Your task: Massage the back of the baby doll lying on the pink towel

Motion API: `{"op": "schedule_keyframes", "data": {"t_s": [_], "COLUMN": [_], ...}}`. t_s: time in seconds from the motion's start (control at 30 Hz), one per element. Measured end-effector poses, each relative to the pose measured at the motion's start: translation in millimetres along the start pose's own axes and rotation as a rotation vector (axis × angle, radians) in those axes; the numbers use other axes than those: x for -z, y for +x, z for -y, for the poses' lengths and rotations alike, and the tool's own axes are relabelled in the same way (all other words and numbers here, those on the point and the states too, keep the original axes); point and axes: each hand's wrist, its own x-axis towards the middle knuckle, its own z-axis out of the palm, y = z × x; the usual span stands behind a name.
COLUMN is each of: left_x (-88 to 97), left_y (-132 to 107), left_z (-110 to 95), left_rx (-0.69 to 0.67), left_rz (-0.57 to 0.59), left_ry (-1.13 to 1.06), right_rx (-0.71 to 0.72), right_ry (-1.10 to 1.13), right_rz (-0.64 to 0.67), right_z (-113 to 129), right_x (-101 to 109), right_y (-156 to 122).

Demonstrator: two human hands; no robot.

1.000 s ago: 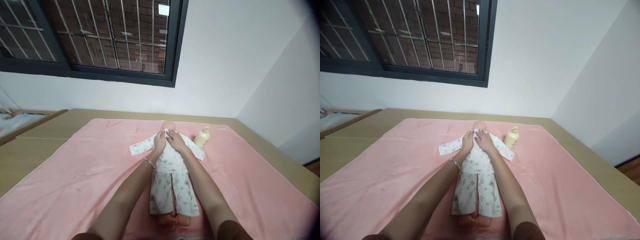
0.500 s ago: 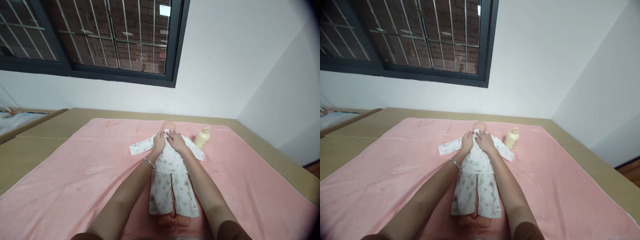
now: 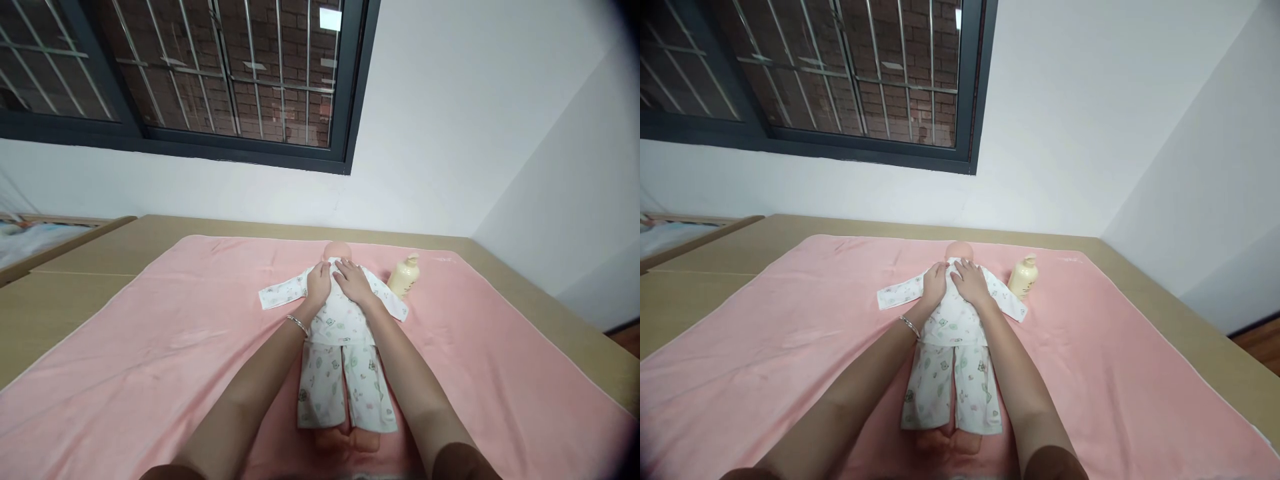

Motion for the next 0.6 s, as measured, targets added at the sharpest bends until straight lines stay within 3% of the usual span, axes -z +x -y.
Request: {"op": "schedule_keyframes", "data": {"t_s": [0.13, 0.27, 0.37, 0.5, 0.6], "left_x": [1.2, 3.1, 3.4, 2.1, 1.3], "left_y": [-1, -1, 1, 3, 2], "left_z": [-3, -7, -7, -4, -2], "left_rx": [-0.011, -0.109, -0.159, -0.186, -0.194], "left_rz": [0.023, 0.083, 0.121, 0.195, 0.258], "left_ry": [0.073, 0.258, 0.348, 0.414, 0.488], "right_rx": [-0.028, -0.112, -0.087, -0.004, -0.017], "right_ry": [-0.015, -0.113, -0.13, -0.028, 0.034], "right_rz": [-0.016, -0.065, -0.1, -0.097, -0.087], "right_z": [1, 17, 21, 5, -8], "right_x": [-1, 1, 3, 1, -4], "right_y": [0, -7, -11, -6, 0]}}
